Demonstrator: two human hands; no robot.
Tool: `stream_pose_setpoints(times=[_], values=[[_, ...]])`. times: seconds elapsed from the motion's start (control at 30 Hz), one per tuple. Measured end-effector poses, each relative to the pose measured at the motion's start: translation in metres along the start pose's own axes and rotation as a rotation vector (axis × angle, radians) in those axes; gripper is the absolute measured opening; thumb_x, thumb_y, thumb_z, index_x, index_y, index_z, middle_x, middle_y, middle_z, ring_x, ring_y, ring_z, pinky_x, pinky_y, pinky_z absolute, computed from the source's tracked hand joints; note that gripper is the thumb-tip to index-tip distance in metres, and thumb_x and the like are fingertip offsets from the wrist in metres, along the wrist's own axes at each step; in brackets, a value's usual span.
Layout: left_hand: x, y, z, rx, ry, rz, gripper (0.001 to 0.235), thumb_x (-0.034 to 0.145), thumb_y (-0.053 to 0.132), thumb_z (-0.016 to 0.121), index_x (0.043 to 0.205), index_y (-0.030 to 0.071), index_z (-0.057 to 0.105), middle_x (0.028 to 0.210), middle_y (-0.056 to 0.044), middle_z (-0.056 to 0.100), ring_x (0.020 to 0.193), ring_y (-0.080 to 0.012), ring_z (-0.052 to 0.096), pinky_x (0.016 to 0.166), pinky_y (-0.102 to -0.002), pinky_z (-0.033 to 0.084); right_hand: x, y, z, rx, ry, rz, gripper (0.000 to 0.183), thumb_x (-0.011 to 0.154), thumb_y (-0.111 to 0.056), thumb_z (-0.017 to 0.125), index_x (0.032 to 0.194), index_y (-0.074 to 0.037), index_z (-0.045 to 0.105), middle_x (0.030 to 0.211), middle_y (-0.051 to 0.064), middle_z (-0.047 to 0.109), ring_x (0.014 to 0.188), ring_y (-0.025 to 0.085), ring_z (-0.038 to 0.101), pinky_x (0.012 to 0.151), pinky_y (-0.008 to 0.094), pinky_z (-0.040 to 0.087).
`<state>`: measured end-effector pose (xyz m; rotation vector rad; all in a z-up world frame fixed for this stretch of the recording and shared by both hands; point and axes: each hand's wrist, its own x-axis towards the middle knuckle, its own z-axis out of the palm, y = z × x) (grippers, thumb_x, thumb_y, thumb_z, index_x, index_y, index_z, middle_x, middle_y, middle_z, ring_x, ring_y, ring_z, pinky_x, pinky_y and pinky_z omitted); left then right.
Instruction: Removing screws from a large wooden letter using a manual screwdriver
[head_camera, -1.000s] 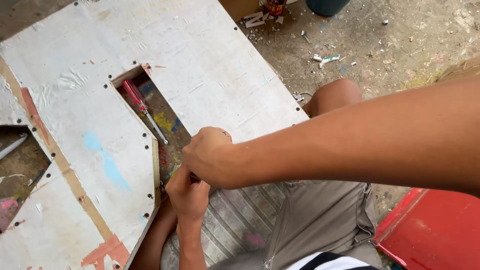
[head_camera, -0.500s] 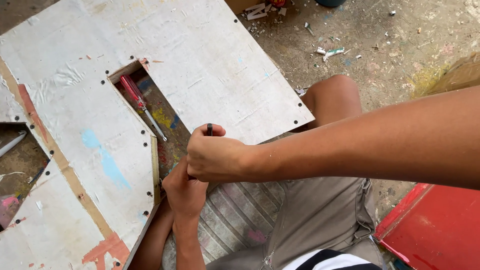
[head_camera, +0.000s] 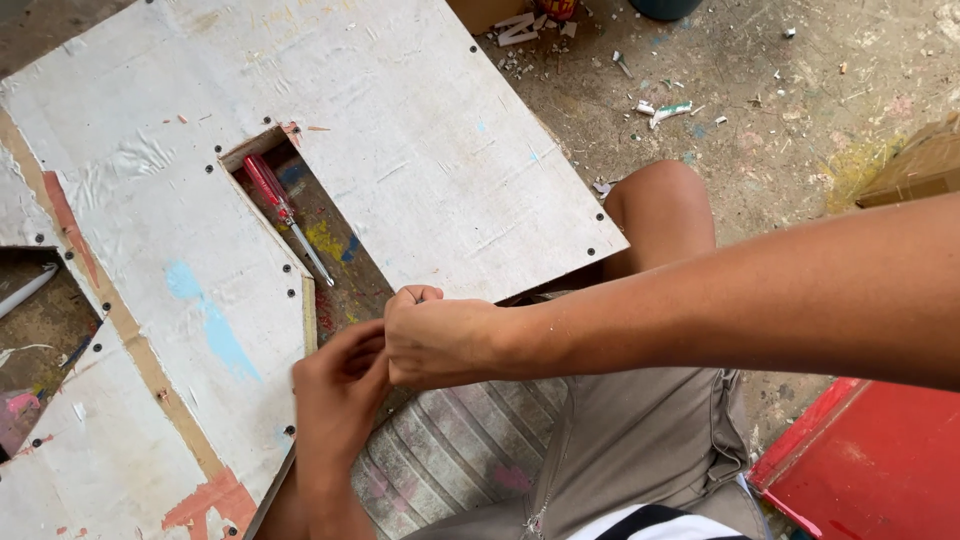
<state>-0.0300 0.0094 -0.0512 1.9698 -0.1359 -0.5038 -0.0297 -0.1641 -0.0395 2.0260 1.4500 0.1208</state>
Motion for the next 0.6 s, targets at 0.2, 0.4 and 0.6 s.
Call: stream_pose_setpoints(times=[0.2,0.4,0.6], values=[[-0.008,0.002,-0.024,0.471,0.754,0.477,0.026,0.109,0.010,0.071,0.131,-0.003,0.073,0.124,-0.016,0.076,0.054,-0.0126,0.035,0.048,-0.029,0.020,0.004,-0.002,-0.004,0.042,0.033,0.037,0.031,0.061,0.001,0.046,0.058,-0.026,0.031,0.053,-0.007,0.032,0.050,0.015,0.024,0.047,0.030,0.012],[-0.017,-0.062,-0.084,0.840,0.734,-0.007,0.085,0.104,0.041,0.075,0.152,-0.017,0.036,0.150,-0.047,0.042,0.139,-0.0602,0.033,0.109,-0.070,0.023,-0.002,0.003,-0.012,0.016,-0.002,0.053,0.032,0.074,0.003,0.041,0.057,-0.022,0.029,0.052,-0.003,0.031,0.049,0.014,0.020,0.047,0.029,0.012],[-0.012,-0.045,-0.067,0.842,0.544,-0.014,0.097,0.103,0.072,0.030,0.157,-0.009,0.038,0.162,-0.043,0.021,0.143,-0.0686,0.009,0.104,-0.086,0.003,0.002,0.003,-0.011,0.082,-0.035,0.029,0.032,0.080,0.001,0.045,0.058,-0.021,0.037,0.053,-0.002,0.038,0.048,0.016,0.026,0.046,0.030,0.014]])
